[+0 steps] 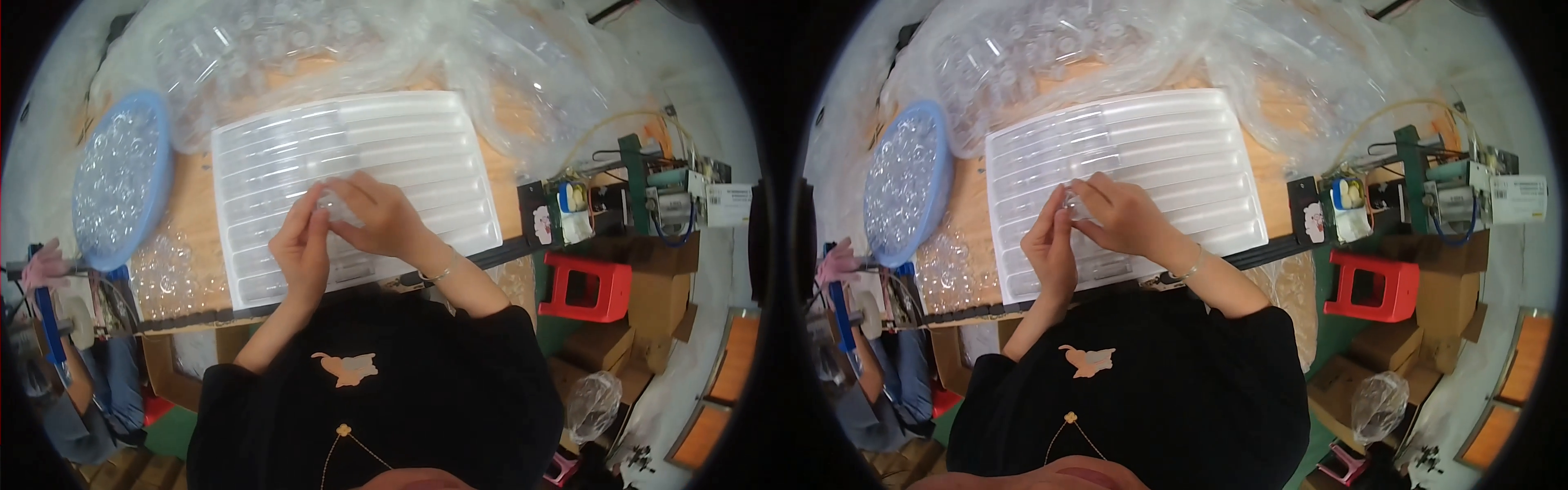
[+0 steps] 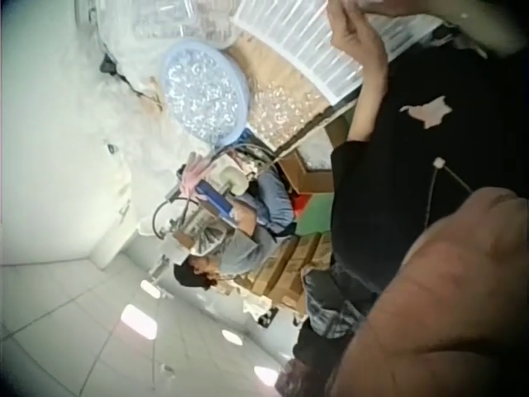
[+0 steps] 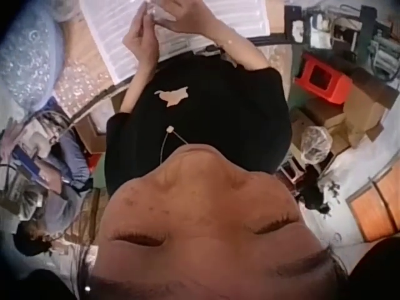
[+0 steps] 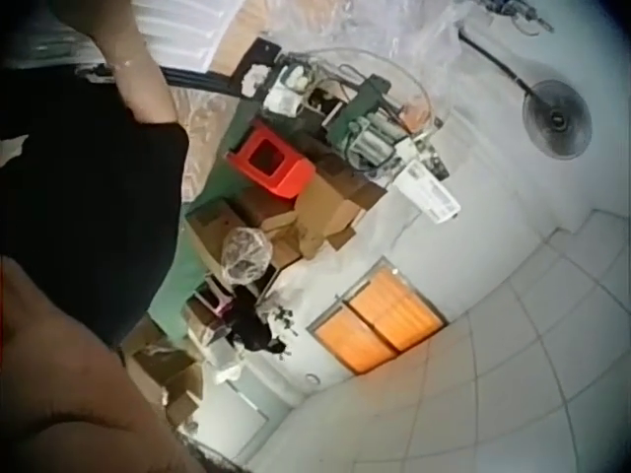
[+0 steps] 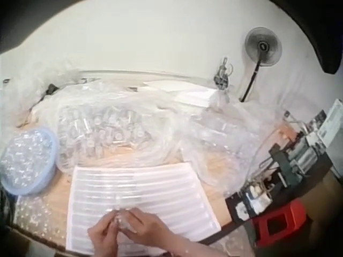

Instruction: Packing clear plastic vials into a slotted white tray.

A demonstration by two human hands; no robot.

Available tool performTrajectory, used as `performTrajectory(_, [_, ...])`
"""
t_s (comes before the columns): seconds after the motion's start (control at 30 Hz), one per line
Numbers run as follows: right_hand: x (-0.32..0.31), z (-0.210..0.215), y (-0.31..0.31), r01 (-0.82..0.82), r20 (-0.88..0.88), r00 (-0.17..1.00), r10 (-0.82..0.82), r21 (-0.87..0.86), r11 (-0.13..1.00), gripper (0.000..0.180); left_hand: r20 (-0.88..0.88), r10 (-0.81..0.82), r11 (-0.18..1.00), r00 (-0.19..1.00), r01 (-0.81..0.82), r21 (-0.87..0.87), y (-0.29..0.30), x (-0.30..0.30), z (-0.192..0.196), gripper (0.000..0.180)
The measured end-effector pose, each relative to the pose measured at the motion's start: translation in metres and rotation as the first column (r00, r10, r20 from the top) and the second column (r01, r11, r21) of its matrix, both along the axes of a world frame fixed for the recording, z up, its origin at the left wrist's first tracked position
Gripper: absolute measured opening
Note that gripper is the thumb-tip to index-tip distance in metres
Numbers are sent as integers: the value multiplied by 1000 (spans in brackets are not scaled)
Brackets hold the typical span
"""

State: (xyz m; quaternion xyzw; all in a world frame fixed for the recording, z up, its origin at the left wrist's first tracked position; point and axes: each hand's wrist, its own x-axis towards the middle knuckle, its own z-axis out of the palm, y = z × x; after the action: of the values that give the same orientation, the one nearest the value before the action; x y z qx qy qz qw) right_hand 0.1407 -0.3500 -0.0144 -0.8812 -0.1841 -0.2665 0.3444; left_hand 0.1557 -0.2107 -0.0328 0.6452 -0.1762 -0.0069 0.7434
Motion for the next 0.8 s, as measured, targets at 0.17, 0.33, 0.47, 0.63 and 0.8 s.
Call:
performTrajectory(0.17, [3,5,3,16,-119,993,-2,115,993,43,-26,-55,998,998,54,-32,0,5,-11,51])
performTrajectory(0.33, [21,-9,-130,82,-359,930,-78,-3,997,32,133,-9,996,991,-4,93,25,8,-23,50])
performTrajectory(0.47, [13,-27,-315,732,11,503,-864,-537,419,23,161,42,999,986,-44,14,40,13,-16,51])
performTrajectory(0.63, [-1,-74,-386,422,22,370,-929,-895,147,19,169,13,1000,985,-13,2,41,13,-13,55])
performTrajectory(0.8, [0,-38,-353,536,23,391,-920,-819,207,30,-4,-24,994,1000,24,-106,37,18,-6,71])
